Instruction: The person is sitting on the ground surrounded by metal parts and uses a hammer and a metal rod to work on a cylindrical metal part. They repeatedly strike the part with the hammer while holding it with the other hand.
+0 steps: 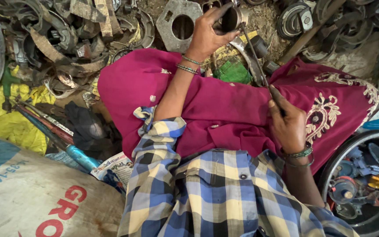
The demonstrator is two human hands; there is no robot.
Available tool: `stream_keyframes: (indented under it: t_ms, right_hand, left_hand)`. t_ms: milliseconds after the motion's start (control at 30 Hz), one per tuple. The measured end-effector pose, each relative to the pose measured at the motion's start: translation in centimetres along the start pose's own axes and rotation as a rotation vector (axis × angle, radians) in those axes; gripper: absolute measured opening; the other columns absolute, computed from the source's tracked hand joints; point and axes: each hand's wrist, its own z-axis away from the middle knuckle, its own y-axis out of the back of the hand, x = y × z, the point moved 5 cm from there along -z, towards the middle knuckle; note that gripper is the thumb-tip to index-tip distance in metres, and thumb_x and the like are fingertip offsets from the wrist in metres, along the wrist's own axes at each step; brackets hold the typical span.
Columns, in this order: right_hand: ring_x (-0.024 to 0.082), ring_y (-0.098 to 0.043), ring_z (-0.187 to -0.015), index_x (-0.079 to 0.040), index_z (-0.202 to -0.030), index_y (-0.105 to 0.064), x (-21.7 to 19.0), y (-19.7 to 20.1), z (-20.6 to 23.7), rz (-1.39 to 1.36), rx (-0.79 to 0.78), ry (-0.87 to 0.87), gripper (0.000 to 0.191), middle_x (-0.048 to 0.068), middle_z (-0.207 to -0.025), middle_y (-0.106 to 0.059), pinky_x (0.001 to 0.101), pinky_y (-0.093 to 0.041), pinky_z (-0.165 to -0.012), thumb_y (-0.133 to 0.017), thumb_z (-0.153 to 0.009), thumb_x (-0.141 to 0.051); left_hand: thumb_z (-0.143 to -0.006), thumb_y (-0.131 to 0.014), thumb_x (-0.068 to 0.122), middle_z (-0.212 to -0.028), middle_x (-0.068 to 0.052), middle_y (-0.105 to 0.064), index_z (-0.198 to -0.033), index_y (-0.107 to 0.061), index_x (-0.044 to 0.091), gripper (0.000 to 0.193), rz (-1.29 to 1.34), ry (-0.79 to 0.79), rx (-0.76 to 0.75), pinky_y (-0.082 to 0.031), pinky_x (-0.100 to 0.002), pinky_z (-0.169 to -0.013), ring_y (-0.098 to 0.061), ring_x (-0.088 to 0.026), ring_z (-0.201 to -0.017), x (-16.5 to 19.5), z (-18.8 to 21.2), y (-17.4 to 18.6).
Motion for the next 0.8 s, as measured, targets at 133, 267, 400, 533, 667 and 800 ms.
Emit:
stream_keyframes:
  t_ms: [133, 267, 400, 533, 667, 800]
  right_hand:
    - [0.005, -0.052, -0.064, -0.005, -0.145, -0.064, 0.9, -0.5, -1.2, 0.023, 0.087, -0.003, 0.039, 0.005, -0.088, -0.072, 0.0249, -0.043, -0.054, -0.062, -0.107, -0.008]
    - [0.007, -0.053, -0.07, -0.004, -0.154, -0.057, 2.1, -0.2, -1.8, -0.287, 0.131, 0.022, 0.041, 0.003, -0.093, -0.066, 0.0236, -0.043, -0.058, -0.057, -0.113, -0.01]
    - [0.008, -0.051, -0.073, -0.001, -0.151, -0.052, 3.1, 0.1, -0.9, -0.678, 0.09, -0.103, 0.037, 0.004, -0.093, -0.062, 0.0219, -0.043, -0.064, -0.048, -0.117, -0.018]
    - [0.014, -0.061, -0.09, 0.0, -0.13, -0.052, 2.4, -0.7, -1.1, -1.058, -0.044, -0.07, 0.024, 0.009, -0.105, -0.065, 0.0258, -0.052, -0.082, -0.043, -0.111, -0.011]
    - [0.015, -0.064, -0.087, -0.003, -0.119, -0.048, 2.4, -1.5, -1.8, -1.062, -0.151, -0.163, 0.024, 0.01, -0.106, -0.067, 0.0284, -0.057, -0.08, -0.039, -0.097, 0.0]
    - [0.006, -0.052, -0.069, -0.001, -0.142, -0.052, 3.3, -1.4, -1.8, -0.584, -0.032, -0.176, 0.042, 0.006, -0.102, -0.068, 0.0209, -0.043, -0.059, -0.041, -0.101, 0.001]
  left_hand:
    - [-0.083, -0.095, 0.036, -0.125, -0.011, -0.069, -0.143, -0.062, 0.015, 0.072, 0.018, -0.03, -0.174, -0.062, -0.04, -0.094, -0.074, -0.028, -0.114, 2.0, 0.9, -3.8]
    - [-0.08, -0.095, 0.029, -0.133, -0.019, -0.062, -0.14, -0.059, 0.013, 0.072, 0.126, 0.045, -0.099, -0.066, -0.04, -0.083, -0.068, -0.034, -0.119, 1.6, 0.8, -3.1]
    - [-0.088, -0.092, 0.026, -0.139, -0.015, -0.066, -0.148, -0.052, 0.014, 0.073, 0.154, 0.074, -0.012, -0.063, -0.037, -0.098, -0.076, -0.026, -0.119, 0.1, -0.1, 0.3]
    - [-0.09, -0.09, 0.022, -0.138, -0.014, -0.067, -0.152, -0.043, 0.008, 0.079, 0.3, 0.018, -0.019, -0.06, -0.039, -0.108, -0.075, -0.027, -0.124, 0.9, 0.1, 0.6]
    - [-0.088, -0.092, 0.022, -0.143, -0.013, -0.063, -0.149, -0.049, 0.009, 0.075, 0.156, -0.132, 0.005, -0.06, -0.041, -0.117, -0.07, -0.028, -0.131, 2.7, 0.2, 0.6]
    - [-0.085, -0.094, 0.027, -0.144, -0.013, -0.061, -0.145, -0.054, 0.009, 0.075, 0.112, -0.107, -0.006, -0.059, -0.038, -0.113, -0.067, -0.026, -0.132, 2.9, -0.1, 0.6]
